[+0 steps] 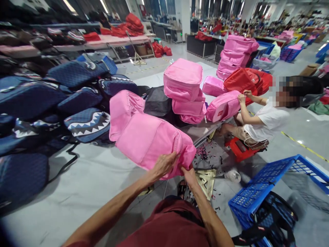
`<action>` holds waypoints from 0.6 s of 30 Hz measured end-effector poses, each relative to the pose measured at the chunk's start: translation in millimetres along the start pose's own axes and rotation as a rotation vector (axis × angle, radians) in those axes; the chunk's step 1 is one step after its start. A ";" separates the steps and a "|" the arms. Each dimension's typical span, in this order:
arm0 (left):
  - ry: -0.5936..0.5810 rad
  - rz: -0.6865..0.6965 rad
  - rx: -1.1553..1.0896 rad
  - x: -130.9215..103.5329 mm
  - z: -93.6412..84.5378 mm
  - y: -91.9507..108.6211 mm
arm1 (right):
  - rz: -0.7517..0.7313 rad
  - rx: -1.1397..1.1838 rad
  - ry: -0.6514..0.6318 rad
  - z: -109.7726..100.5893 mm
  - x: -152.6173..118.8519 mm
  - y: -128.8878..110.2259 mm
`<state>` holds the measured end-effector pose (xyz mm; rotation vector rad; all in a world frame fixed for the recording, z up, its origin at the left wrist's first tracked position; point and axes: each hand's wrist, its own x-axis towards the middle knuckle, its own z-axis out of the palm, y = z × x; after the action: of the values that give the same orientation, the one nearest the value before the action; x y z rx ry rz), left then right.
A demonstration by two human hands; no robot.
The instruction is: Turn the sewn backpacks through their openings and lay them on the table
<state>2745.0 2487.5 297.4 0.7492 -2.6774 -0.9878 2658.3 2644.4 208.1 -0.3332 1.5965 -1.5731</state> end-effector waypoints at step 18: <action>0.370 -0.308 -0.703 -50.4 -19.9 28.0 | -0.453 -0.868 0.386 4.8 -6.2 -148.1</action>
<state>2783.8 2520.8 330.6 1.0490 -1.7488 -1.5518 2611.7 2619.8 346.8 -0.9487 2.6108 -1.1982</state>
